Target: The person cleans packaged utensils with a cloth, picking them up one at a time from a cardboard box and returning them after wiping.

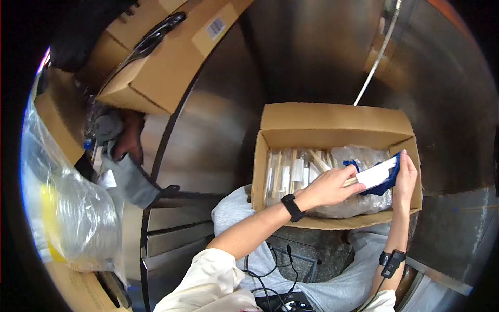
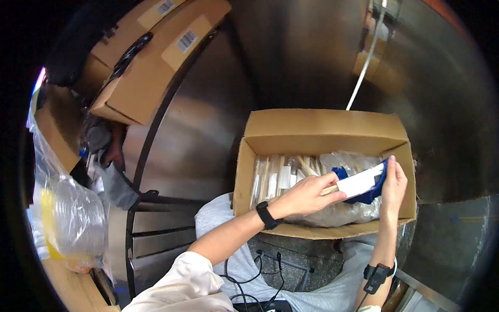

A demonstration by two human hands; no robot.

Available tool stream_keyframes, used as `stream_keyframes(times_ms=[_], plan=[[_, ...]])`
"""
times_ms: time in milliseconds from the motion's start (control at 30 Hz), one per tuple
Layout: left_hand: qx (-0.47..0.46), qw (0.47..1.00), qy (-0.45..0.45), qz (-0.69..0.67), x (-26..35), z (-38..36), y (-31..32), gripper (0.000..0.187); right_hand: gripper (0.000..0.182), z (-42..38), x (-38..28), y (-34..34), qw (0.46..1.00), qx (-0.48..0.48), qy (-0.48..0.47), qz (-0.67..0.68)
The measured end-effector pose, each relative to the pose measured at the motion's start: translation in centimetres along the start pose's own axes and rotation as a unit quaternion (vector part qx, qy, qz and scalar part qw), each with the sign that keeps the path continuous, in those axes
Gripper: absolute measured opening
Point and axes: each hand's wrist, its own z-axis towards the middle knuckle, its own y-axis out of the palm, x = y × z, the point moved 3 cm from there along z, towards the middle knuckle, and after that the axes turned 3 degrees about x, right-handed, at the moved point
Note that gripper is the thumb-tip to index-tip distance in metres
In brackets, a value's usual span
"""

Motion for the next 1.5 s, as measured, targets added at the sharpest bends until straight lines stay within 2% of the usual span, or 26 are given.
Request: stream_keyframes(times_ms=[67,100,167,233,300,367,400,467,600,700,767,800,833,900,967,1033,1100,1167,1233,1300,1333,1367,1400,1433,1467,1500], plan=[[0.015,0.999,0.042,0.007,-1.3,0.2,1.2,0.037,0.036,-0.3,-0.7,0.1,0.993,-0.011,-0.039,-0.113],[-0.043,0.999,-0.024,0.011,0.5,0.0,0.2,0.037,0.038,-0.2,-0.6,-0.1,0.987,-0.003,-0.048,-0.154],[-0.022,0.999,0.011,-0.044,-0.4,0.1,0.9,0.037,0.040,-0.4,-0.7,0.4,0.981,0.020,-0.072,-0.180],[-0.034,0.995,0.003,-0.098,1.4,-0.1,0.1,0.034,0.045,-0.3,-0.8,0.5,0.978,-0.001,-0.032,-0.208],[-0.027,0.998,0.005,-0.048,1.9,0.2,-0.2,0.034,0.048,0.5,0.6,0.3,0.974,0.003,-0.071,-0.215],[-0.063,0.996,-0.051,0.030,3.0,0.1,-0.9,0.040,0.050,0.1,-0.3,0.7,0.969,0.018,-0.073,-0.236],[-0.076,0.996,-0.041,0.029,3.5,-0.2,-0.9,0.040,0.049,-0.3,-0.5,0.5,0.968,0.023,-0.082,-0.237],[-0.109,0.987,-0.032,0.117,3.6,-0.6,-0.8,0.049,0.049,-0.6,-0.4,0.6,0.963,0.022,-0.086,-0.253],[-0.102,0.987,-0.028,0.125,2.2,-0.8,0.1,0.054,0.051,-0.9,-0.5,0.9,0.967,0.004,-0.075,-0.243],[-0.065,0.995,0.011,0.069,1.0,-0.7,0.2,0.052,0.051,-0.6,-0.5,0.7,0.972,0.018,-0.067,-0.226],[-0.075,0.992,-0.057,0.079,1.5,-0.5,0.0,0.046,0.052,-0.3,0.0,0.6,0.976,0.032,-0.077,-0.203],[-0.091,0.992,-0.084,0.019,1.8,-0.5,0.0,0.037,0.052,0.0,0.5,0.6,0.986,0.040,-0.051,-0.151],[-0.096,0.992,-0.080,0.022,1.5,-0.4,0.2,0.037,0.053,0.4,0.8,0.5,0.994,0.049,-0.029,-0.097],[-0.024,0.996,-0.074,-0.035,0.5,-0.3,0.1,0.031,0.045,0.8,1.5,0.4,0.997,0.018,0.009,-0.070],[-0.034,0.996,-0.082,-0.032,0.5,-0.2,-0.1,0.030,0.050,0.6,1.1,1.1,0.983,0.030,0.010,0.181],[0.008,0.994,-0.078,-0.072,1.0,0.1,-0.2,0.030,0.044,0.4,0.4,0.9,0.976,0.019,0.037,0.213],[0.029,0.992,-0.080,-0.090,0.9,0.0,-0.2,0.030,0.044,0.0,0.4,1.4,0.922,-0.059,0.191,0.333],[0.093,0.990,-0.073,-0.071,0.5,0.1,-0.6,0.031,0.048,0.5,0.9,1.8,0.900,-0.081,0.208,0.375],[0.095,0.989,-0.080,-0.077,0.1,0.2,-0.6,0.034,0.047,0.2,1.2,2.5,0.802,-0.152,0.281,0.504],[0.142,0.976,-0.075,-0.145,-0.6,0.5,-0.6,0.035,0.044,-0.4,1.0,3.2,0.747,-0.163,0.292,0.574],[0.139,0.971,-0.112,-0.161,-0.4,0.5,0.0,0.043,0.043,-0.7,1.1,3.8,0.728,-0.191,0.278,0.596],[0.137,0.971,-0.114,-0.161,-0.5,0.3,0.2,0.043,0.041,-1.1,1.3,4.4,0.707,-0.218,0.268,0.617],[0.101,0.969,-0.156,-0.163,-0.8,0.2,0.6,0.049,0.042,-1.4,1.7,4.9,0.695,-0.223,0.288,0.621],[0.063,0.965,-0.194,-0.164,-1.1,0.3,0.9,0.054,0.034,-2.2,0.1,5.3,0.721,-0.189,0.310,0.590],[0.046,0.976,-0.179,-0.119,-1.3,0.2,1.1,0.063,0.030,-2.0,1.0,5.9,0.732,-0.210,0.295,0.577],[0.042,0.976,-0.180,-0.117,-1.3,0.2,1.2,0.063,0.028,-2.2,1.9,6.3,0.742,-0.229,0.284,0.563]])
